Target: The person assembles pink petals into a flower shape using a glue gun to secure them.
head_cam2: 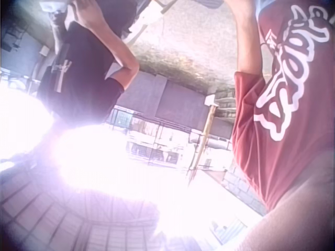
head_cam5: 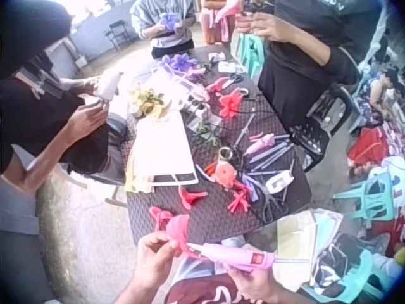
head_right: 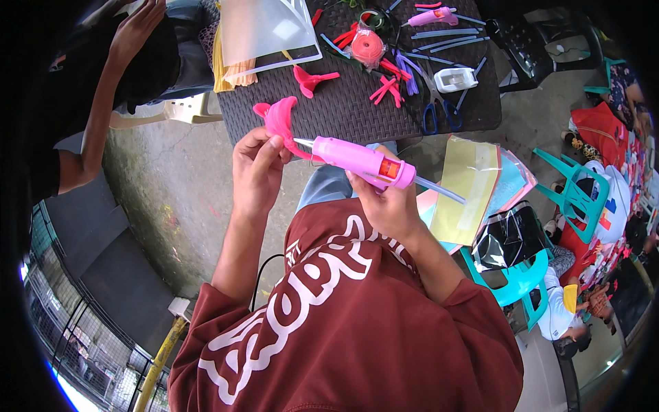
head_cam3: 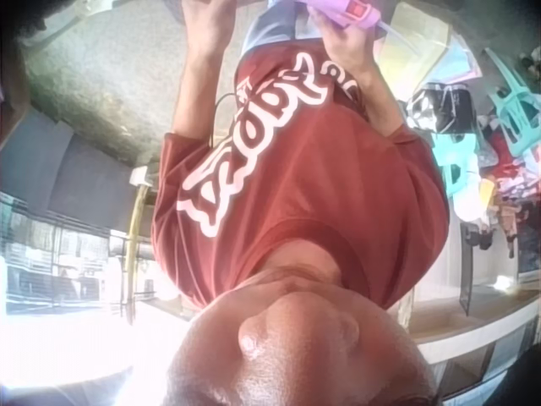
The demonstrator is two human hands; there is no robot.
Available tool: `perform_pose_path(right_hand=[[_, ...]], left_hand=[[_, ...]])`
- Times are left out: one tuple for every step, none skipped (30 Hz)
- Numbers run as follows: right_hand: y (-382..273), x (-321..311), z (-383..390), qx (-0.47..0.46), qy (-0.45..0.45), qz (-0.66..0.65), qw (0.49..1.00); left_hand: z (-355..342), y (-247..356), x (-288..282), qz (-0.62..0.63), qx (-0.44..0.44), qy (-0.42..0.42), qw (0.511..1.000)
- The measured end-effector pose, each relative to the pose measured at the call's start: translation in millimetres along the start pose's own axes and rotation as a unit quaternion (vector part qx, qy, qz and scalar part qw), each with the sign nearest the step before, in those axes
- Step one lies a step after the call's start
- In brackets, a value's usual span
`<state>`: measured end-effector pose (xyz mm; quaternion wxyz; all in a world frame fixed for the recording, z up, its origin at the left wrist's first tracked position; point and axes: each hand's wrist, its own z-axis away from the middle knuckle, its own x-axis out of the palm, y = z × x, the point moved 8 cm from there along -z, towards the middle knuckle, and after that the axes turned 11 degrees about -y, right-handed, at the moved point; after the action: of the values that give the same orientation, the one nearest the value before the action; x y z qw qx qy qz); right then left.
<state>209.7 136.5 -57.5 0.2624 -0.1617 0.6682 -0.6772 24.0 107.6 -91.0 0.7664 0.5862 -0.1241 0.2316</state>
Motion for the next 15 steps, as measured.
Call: perform_pose_path(right_hand=[[-0.1, 0.5, 0.0, -0.001, -0.001, 0.0, 1.0], [-0.4, 0.9, -0.2, -0.003, -0.001, -0.003, 1.0], [-0.7, 1.4, -0.5, -0.005, -0.002, -0.005, 1.0], [-1.0, 1.8, -0.8, -0.006, -0.002, -0.008, 1.0], [-0.2, 2.2, -0.7, -0.004, -0.003, -0.008, 1.0], [1.0, 2.7, -0.4, -0.003, -0.004, -0.008, 1.0], [2.0, 3.2, -0.1, -0.001, -0.005, -0.008, 1.0], [2.0, 3.6, -0.1, -0.002, -0.004, -0.01, 1.0], [2.0, 4.2, -0.3, -0.003, -0.003, -0.012, 1.0], [1.9, 4.5, -0.5, -0.004, -0.003, -0.014, 1.0], [2.4, 4.8, -0.6, -0.002, -0.003, -0.015, 1.0], [2.8, 4.9, -0.6, 0.0, -0.004, -0.016, 1.0], [3.2, 5.1, -0.7, 0.002, -0.005, -0.017, 1.0], [3.1, 5.1, -0.9, 0.0, -0.005, -0.014, 1.0], [3.0, 5.2, -1.2, -0.002, -0.005, -0.011, 1.0]], left_hand=[[-0.1, 1.1, 0.2, 0.004, 0.003, 0.0, 1.0], [-0.3, 1.8, 0.1, 0.008, 0.006, 0.0, 1.0], [-0.5, 1.7, -0.5, 0.009, 0.009, -0.001, 1.0], [-0.7, 1.4, -1.4, 0.011, 0.012, -0.001, 1.0], [-0.6, 1.3, -2.1, 0.012, 0.014, -0.002, 1.0], [-0.6, 1.6, -2.7, 0.014, 0.015, 0.001, 1.0], [-0.7, 2.1, -3.2, 0.015, 0.015, 0.003, 1.0], [-0.8, 2.9, -3.7, 0.016, 0.016, 0.005, 1.0], [-0.7, 3.3, -3.9, 0.016, 0.016, 0.006, 1.0], [-0.7, 3.7, -4.0, 0.017, 0.015, 0.007, 1.0], [-0.8, 3.8, -4.3, 0.017, 0.015, 0.008, 1.0], [-0.7, 3.7, -5.4, 0.018, 0.015, 0.012, 1.0], [-0.7, 3.5, -6.8, 0.019, 0.015, 0.016, 1.0], [-0.8, 3.4, -7.9, 0.02, 0.015, 0.019, 1.0], [-1.1, 3.6, -7.9, 0.026, 0.016, 0.019, 0.999]])
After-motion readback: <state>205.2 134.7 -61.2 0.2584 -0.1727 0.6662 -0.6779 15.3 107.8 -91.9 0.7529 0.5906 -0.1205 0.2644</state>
